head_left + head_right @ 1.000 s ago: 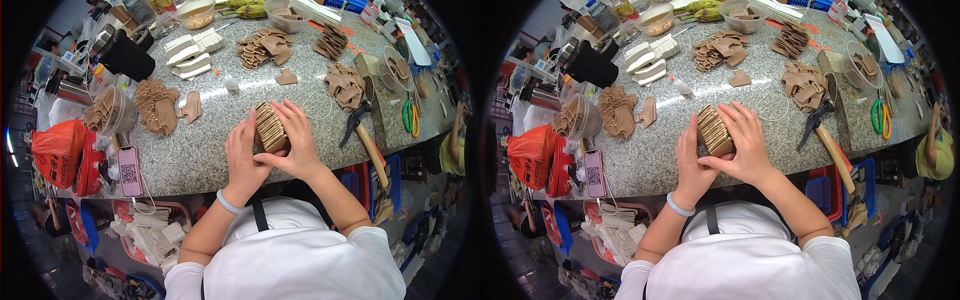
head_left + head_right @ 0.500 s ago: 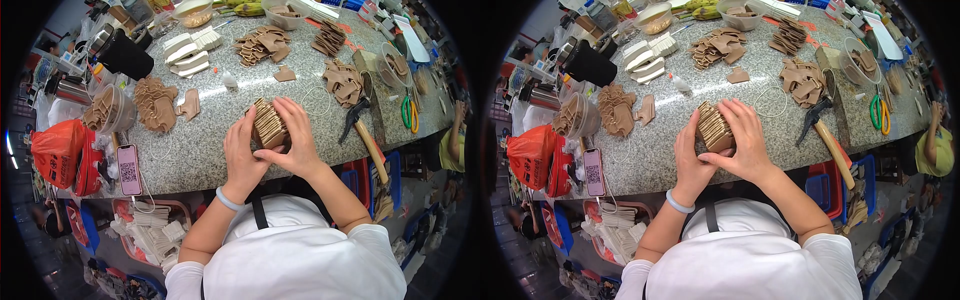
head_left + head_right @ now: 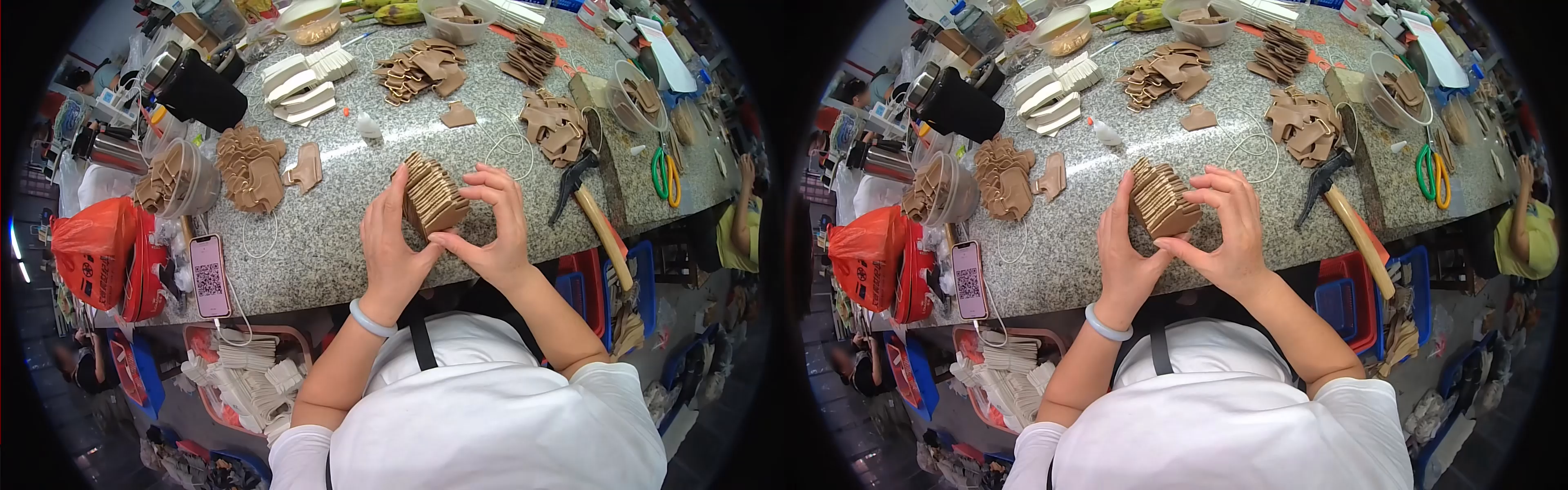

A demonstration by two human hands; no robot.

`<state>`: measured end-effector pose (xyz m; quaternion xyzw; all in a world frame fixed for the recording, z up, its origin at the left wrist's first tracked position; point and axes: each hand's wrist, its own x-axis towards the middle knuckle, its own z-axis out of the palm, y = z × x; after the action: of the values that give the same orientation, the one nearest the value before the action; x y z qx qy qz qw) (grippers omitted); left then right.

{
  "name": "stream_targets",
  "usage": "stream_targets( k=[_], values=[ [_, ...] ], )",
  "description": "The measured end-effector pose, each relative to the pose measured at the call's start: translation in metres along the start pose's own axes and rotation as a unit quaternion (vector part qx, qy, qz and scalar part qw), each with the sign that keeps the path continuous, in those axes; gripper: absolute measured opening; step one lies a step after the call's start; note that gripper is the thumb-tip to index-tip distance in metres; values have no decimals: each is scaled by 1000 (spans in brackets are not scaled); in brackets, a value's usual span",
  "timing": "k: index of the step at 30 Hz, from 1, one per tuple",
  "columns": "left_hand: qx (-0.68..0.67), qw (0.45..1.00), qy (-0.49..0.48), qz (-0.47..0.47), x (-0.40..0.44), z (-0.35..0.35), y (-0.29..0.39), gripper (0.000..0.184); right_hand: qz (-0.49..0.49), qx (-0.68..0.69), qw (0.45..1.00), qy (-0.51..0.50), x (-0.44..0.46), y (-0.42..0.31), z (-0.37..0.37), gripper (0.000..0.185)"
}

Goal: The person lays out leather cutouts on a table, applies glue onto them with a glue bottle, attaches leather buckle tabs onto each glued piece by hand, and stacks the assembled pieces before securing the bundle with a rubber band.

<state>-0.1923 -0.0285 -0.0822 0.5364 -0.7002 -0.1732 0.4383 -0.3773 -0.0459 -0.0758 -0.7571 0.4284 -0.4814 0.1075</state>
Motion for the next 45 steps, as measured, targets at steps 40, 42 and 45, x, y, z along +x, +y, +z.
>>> stream_targets(
  k=[40, 42, 45],
  values=[
    [5, 1000, 3, 0, 2, -3, 2, 111, 190, 128, 973, -25, 46, 4, -28, 16],
    [4, 1000, 0, -4, 2, -3, 2, 111, 218, 147, 965, 20, 56, 11, -35, 17],
    [-11, 1000, -4, -11, 3, -5, 6, 109, 197, 126, 972, 26, 75, 37, -50, 17]
  ],
)
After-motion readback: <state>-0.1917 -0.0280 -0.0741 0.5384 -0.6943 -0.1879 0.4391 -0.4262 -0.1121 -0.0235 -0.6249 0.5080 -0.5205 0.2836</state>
